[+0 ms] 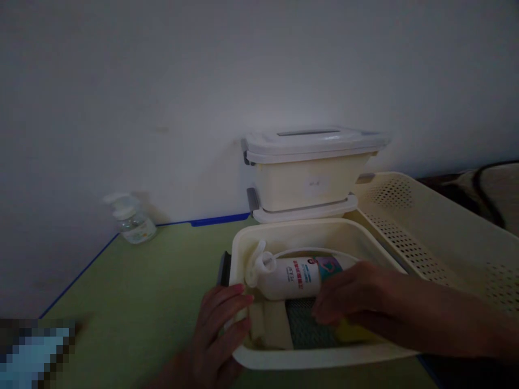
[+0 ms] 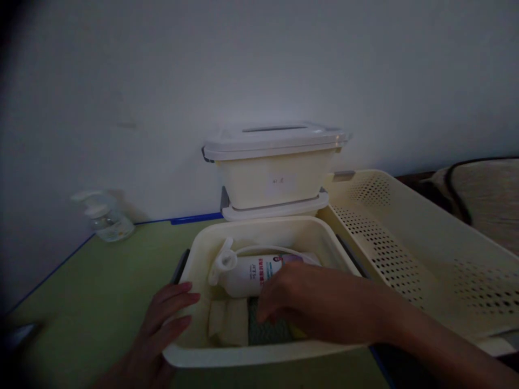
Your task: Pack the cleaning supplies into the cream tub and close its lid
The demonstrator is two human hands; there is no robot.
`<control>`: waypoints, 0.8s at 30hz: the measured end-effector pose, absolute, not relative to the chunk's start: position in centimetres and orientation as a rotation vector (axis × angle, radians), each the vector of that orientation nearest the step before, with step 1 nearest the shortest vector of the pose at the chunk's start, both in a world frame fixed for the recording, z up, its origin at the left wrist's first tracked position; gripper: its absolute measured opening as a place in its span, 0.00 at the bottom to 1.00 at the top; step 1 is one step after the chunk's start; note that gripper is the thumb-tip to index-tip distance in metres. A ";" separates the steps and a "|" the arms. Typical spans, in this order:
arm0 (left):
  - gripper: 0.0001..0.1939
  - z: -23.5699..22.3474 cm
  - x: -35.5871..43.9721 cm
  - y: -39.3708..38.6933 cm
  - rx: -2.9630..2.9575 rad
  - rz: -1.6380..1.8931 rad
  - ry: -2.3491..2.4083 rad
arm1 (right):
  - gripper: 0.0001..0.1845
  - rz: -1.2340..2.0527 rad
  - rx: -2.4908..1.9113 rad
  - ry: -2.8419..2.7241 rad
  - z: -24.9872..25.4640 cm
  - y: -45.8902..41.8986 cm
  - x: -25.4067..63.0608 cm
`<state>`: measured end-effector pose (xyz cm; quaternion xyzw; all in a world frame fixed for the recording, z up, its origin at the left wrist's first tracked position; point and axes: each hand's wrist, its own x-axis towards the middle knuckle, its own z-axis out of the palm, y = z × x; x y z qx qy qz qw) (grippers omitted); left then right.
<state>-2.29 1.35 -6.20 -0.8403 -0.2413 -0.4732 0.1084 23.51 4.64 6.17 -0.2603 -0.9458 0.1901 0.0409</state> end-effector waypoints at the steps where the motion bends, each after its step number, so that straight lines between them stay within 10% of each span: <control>1: 0.10 -6.4 -2.2 1.4 -2.474 -1.394 -0.723 | 0.16 0.600 -0.790 -2.809 6.3 4.3 24.2; 10: 0.16 -6.8 -2.2 1.4 -2.521 -1.475 -0.713 | 0.14 -0.018 -1.141 -2.402 5.7 3.9 28.2; 24: 0.10 2.0 -1.7 3.1 -2.785 -1.081 -1.112 | 0.13 0.459 -1.241 -2.699 7.7 2.7 27.5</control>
